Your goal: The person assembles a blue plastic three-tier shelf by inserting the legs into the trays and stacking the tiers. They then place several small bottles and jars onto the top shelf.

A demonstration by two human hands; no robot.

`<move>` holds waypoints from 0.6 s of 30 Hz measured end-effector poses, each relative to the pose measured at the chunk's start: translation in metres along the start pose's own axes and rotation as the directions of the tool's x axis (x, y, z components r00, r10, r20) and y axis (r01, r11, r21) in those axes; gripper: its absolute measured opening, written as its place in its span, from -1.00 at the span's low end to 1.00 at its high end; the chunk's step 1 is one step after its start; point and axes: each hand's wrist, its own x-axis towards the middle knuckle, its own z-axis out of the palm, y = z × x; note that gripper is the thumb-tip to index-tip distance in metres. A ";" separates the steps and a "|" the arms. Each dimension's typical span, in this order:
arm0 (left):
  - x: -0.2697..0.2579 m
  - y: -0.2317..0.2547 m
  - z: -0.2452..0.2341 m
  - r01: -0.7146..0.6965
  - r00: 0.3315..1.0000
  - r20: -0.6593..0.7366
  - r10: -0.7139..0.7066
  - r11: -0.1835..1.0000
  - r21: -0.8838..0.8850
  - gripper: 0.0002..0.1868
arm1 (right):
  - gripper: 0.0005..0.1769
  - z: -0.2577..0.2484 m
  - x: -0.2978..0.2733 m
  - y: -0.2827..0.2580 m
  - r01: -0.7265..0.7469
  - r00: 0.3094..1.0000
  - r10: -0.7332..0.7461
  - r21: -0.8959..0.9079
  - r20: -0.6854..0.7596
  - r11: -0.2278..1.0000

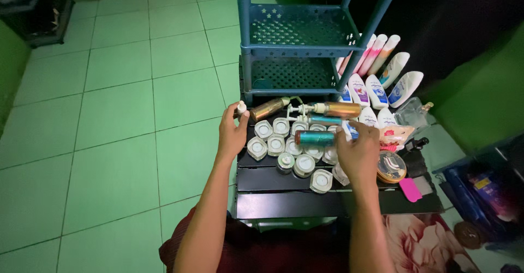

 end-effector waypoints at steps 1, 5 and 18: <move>0.000 0.001 0.000 -0.001 1.000 -0.002 0.001 1.000 -0.010 -0.63 | -0.57 -0.001 -0.001 -0.001 0.004 1.000 -0.004 -0.025 -0.005 1.000; 0.000 0.007 -0.002 -0.012 0.999 -0.037 0.011 1.000 -0.025 -0.62 | -0.62 -0.006 -0.001 -0.006 0.048 0.998 -0.052 -0.094 -0.034 0.994; -0.002 0.050 -0.010 -0.074 0.994 -0.093 0.054 0.972 -0.223 -0.61 | -0.70 -0.024 0.002 -0.023 0.146 0.988 -0.149 0.063 0.044 0.987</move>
